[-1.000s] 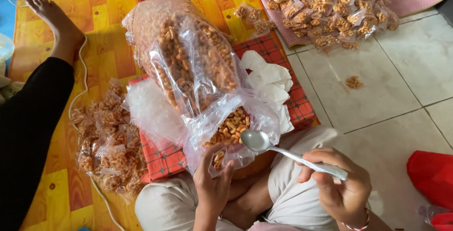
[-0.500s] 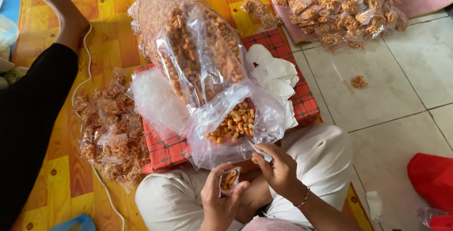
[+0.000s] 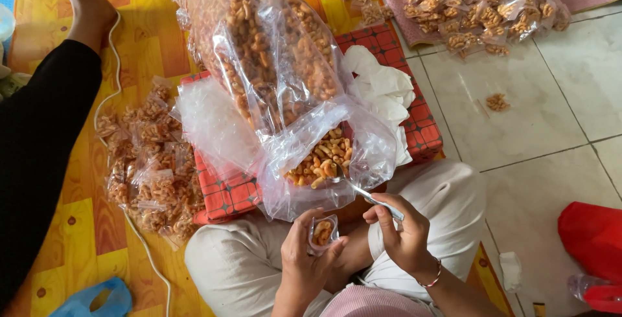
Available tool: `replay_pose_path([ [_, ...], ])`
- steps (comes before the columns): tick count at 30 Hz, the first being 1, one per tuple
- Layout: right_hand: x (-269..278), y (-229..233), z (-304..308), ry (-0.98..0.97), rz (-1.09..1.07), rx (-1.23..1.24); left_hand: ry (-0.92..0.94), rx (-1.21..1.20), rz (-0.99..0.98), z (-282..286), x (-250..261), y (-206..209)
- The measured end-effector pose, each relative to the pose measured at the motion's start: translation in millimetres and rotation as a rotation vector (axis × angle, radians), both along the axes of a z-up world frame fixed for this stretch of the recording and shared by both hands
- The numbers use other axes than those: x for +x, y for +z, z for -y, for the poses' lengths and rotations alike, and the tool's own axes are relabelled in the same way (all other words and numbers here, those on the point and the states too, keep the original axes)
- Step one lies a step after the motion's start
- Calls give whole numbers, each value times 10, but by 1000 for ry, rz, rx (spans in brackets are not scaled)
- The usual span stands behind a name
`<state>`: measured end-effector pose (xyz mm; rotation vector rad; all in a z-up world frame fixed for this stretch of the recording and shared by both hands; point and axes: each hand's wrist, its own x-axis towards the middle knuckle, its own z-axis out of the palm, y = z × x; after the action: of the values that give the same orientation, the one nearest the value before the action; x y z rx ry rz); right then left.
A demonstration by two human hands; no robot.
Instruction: Manually portioning snacks from a large bulk bag into smaller individual plastic bags using a spoon.
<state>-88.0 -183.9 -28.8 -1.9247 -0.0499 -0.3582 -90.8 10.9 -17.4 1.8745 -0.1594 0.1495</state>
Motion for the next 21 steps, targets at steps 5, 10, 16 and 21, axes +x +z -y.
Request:
replay_pose_path([
  [5, 14, 42, -2, -62, -47, 84, 4, -17, 0, -20, 6, -11],
  [10, 36, 28, 8, -19, -43, 101, -2, -14, -8, -11, 3, 7],
  [16, 64, 101, -6, -43, 43, -29, -26, -16, -47, -8, 0, -15],
  [21, 51, 57, 3, -72, -22, 14, -41, -10, -89, -11, -5, 12],
])
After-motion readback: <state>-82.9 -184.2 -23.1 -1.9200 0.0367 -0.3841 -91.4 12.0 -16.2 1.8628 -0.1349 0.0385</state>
